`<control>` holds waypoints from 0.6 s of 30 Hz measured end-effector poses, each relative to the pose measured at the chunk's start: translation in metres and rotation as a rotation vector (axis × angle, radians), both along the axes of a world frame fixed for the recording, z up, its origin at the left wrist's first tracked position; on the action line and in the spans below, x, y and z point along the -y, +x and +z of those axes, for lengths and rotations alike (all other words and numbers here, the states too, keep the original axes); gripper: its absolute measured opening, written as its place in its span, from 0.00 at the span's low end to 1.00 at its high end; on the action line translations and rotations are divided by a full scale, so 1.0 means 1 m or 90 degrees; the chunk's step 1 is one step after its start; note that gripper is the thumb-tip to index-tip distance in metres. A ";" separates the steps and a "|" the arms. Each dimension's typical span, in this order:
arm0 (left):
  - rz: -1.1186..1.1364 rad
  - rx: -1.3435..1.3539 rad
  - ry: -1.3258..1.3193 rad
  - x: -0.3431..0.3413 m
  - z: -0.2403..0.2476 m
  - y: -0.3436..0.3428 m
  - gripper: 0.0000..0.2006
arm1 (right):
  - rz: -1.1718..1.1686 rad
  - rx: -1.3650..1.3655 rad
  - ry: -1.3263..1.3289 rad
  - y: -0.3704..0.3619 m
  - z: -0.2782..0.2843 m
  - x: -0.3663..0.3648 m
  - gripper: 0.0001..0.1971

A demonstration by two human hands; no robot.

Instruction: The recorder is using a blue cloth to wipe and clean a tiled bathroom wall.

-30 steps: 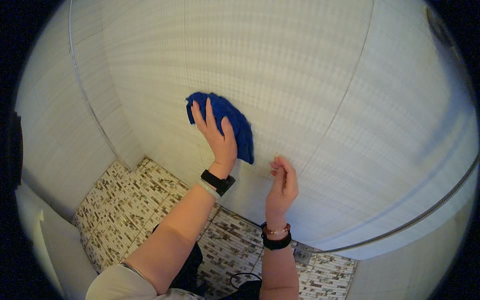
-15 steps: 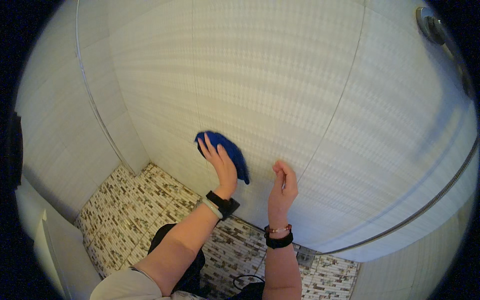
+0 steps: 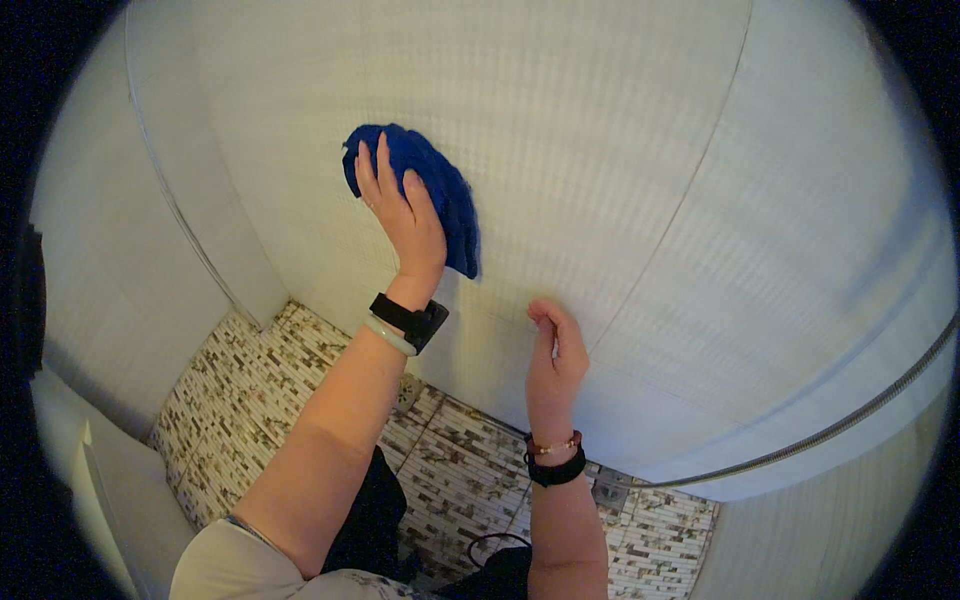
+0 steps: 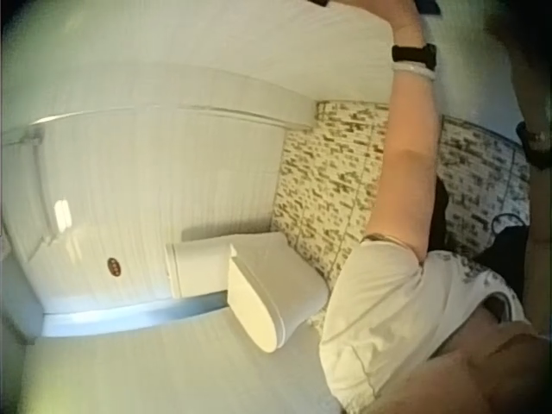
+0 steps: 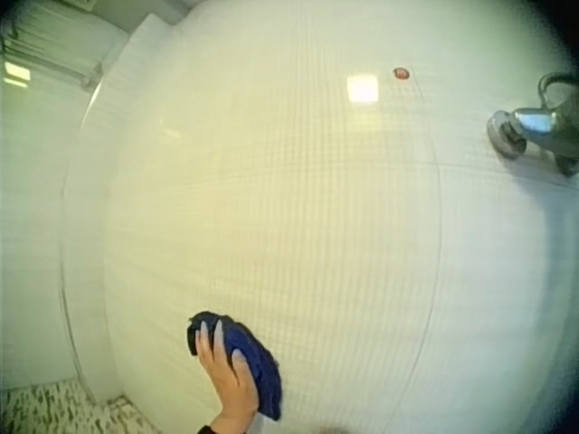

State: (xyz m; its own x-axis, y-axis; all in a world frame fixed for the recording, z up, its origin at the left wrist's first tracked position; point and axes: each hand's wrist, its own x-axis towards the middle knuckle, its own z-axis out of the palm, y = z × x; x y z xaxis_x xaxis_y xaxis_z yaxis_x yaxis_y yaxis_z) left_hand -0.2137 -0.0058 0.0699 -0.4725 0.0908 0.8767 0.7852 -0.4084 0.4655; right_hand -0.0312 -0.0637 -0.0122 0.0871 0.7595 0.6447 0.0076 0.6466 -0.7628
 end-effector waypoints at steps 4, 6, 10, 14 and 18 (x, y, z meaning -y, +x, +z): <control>-0.008 0.057 -0.046 0.001 -0.053 0.009 0.24 | 0.012 0.027 -0.012 -0.003 -0.008 0.000 0.08; -0.008 0.070 -0.077 0.006 -0.082 0.010 0.25 | 0.020 0.056 -0.023 -0.007 -0.009 0.003 0.08; 0.020 0.112 -0.148 0.009 -0.143 0.020 0.25 | 0.019 0.096 -0.024 -0.011 -0.018 0.004 0.08; 0.009 0.147 -0.220 0.021 -0.196 0.019 0.26 | 0.028 0.199 -0.021 -0.022 -0.036 0.007 0.08; -0.031 0.207 -0.275 0.027 -0.240 0.011 0.27 | 0.090 0.331 -0.053 -0.037 -0.057 0.018 0.08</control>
